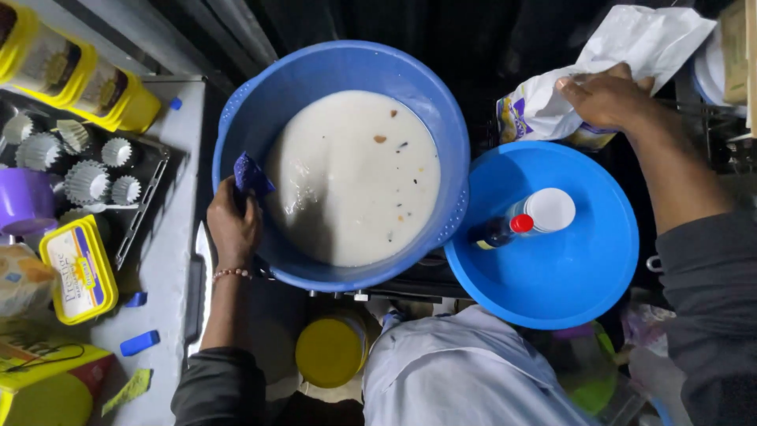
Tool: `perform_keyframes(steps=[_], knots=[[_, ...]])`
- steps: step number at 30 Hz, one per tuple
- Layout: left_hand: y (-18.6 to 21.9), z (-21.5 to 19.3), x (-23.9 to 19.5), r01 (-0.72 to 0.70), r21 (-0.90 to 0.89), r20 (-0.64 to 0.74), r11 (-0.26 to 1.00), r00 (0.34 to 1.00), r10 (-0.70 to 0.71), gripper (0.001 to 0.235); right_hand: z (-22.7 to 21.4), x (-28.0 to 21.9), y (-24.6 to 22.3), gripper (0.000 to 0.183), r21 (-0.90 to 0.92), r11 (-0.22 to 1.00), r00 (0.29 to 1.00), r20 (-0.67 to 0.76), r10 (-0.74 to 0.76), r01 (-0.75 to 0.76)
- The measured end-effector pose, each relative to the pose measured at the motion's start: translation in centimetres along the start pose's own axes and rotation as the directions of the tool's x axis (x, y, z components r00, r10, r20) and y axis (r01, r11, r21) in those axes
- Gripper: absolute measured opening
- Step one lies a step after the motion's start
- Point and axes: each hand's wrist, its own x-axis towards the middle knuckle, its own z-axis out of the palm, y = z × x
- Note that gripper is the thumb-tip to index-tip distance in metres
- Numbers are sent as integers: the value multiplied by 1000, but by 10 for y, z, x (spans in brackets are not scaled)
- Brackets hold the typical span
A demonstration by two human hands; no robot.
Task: The person washes a blue plastic basin with a purple sponge, scrubbing the interior and exterior surfaces. They then place the basin aside and use the sponge to wipe the inside of a larger blue basin containing a white liquid.
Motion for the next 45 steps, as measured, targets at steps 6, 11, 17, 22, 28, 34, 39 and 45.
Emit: perform_keyframes(steps=[6, 11, 17, 22, 28, 34, 39, 45], knots=[[-3, 1, 0, -29, 12, -37, 999, 999, 30, 31, 4, 17, 23, 86, 25, 999, 994, -102, 30, -28], [-14, 6, -1, -48, 0, -49, 999, 998, 48, 36, 23, 25, 73, 17, 180, 861, 743, -606, -284, 475], [-10, 7, -2, 42, -31, -42, 999, 998, -43, 30, 17, 5, -3, 15, 114, 747, 555, -742, -375, 655], [-16, 12, -5, 72, -61, -46, 996, 996, -75, 28, 43, -64, -235, 15, 275, 551, 609, -482, -630, 788], [-17, 14, -2, 106, -100, -40, 989, 993, -110, 30, 143, -64, -394, 91, 213, 864, 836, 230, -498, 456], [-18, 14, 1, 134, -153, -20, 979, 990, -139, 29, 263, -28, -438, 56, 153, 849, 813, 245, -528, 505], [-16, 12, 1, 148, -164, -5, 975, 989, -151, 29, 201, -47, -424, 35, 183, 829, 820, 142, -554, 528], [-15, 9, -1, 168, -176, 34, 970, 986, -165, 29, 118, -84, -384, 45, 400, 741, 841, -303, -448, 539]])
